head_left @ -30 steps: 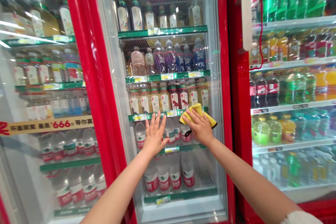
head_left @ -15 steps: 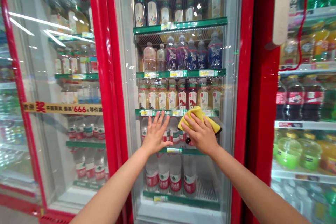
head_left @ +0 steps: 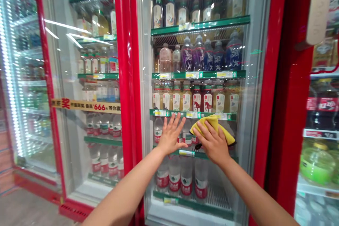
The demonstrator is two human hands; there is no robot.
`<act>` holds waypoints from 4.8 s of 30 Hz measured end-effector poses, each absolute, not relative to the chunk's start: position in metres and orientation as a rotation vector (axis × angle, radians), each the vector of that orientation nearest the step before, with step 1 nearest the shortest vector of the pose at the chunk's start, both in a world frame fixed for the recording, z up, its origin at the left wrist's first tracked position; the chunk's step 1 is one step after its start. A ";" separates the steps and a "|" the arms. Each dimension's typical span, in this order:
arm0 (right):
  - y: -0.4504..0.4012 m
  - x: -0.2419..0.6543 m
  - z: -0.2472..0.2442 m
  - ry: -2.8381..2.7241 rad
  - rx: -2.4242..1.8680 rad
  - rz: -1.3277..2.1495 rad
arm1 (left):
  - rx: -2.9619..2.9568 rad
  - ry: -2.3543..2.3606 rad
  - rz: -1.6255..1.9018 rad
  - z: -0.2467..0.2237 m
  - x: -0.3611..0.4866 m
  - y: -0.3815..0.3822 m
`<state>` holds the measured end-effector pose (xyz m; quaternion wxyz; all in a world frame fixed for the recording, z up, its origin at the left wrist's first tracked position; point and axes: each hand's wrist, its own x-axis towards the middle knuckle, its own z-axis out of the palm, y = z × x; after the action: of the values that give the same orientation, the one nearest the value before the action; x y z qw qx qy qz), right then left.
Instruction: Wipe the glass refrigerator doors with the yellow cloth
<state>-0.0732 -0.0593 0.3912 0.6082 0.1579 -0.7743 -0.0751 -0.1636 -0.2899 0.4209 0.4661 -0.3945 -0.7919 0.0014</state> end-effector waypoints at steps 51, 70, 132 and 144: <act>-0.277 -0.162 0.417 -1.820 0.210 0.075 | -1.037 -2.020 0.073 0.414 -0.193 -0.503; -0.314 -0.184 0.472 -1.796 0.447 0.064 | -0.954 -1.971 -0.074 0.430 -0.193 -0.506; -0.249 -0.141 0.365 -2.006 0.261 -0.167 | -0.914 -2.077 -0.196 0.328 -0.155 -0.458; -0.181 -0.121 0.366 -1.913 0.127 -0.120 | -1.019 -2.082 -0.171 0.339 -0.160 -0.413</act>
<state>-0.1211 -0.1811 0.3665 0.5731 0.0540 -0.8161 -0.0510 -0.1601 -0.4128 0.3392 0.3972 -0.4022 -0.8221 -0.0676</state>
